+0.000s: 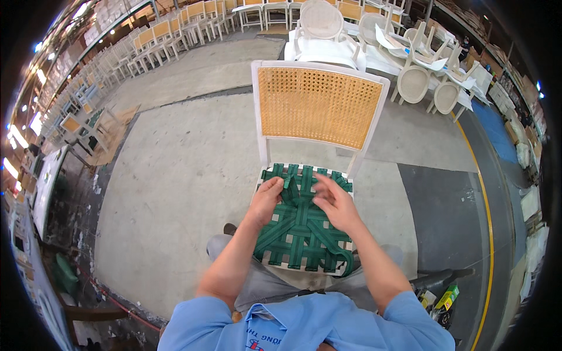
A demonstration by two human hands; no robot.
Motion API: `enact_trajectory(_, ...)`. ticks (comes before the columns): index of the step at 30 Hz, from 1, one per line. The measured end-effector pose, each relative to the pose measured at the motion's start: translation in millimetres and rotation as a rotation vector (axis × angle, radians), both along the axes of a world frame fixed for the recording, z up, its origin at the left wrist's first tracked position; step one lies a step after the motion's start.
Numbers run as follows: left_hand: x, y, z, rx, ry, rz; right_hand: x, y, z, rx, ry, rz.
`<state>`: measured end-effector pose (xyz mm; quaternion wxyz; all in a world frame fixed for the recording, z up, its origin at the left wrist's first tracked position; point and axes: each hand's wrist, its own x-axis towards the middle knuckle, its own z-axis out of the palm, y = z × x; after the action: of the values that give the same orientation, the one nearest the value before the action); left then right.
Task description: The person weaves green plastic straps into a white chair seat frame, using a staple gun to secure the straps and scissors to trim excess material. The person repeatedly threads the straps through the frame and staples them in place.
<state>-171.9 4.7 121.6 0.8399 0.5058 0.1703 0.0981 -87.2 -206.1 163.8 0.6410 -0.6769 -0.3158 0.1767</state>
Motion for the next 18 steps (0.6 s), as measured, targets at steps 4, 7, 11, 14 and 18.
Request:
enact_trajectory(4,-14,-22,5,0.201,0.001,-0.133,16,34,17,-0.021,-0.171,0.16)
enact_trajectory(7,-34,-40,14,0.246,-0.077,0.075,17,37,24,-0.272,-0.266,0.126)
enact_trajectory(11,-51,-57,40,0.384,-0.182,0.189,10,36,31,-0.226,-0.389,0.191)
enact_trajectory(14,-52,-55,42,0.153,-0.154,0.291,-2,42,36,-0.133,-0.351,0.183)
enact_trajectory(18,-53,-52,40,-0.017,-0.143,0.277,-12,39,39,0.012,-0.422,0.105)
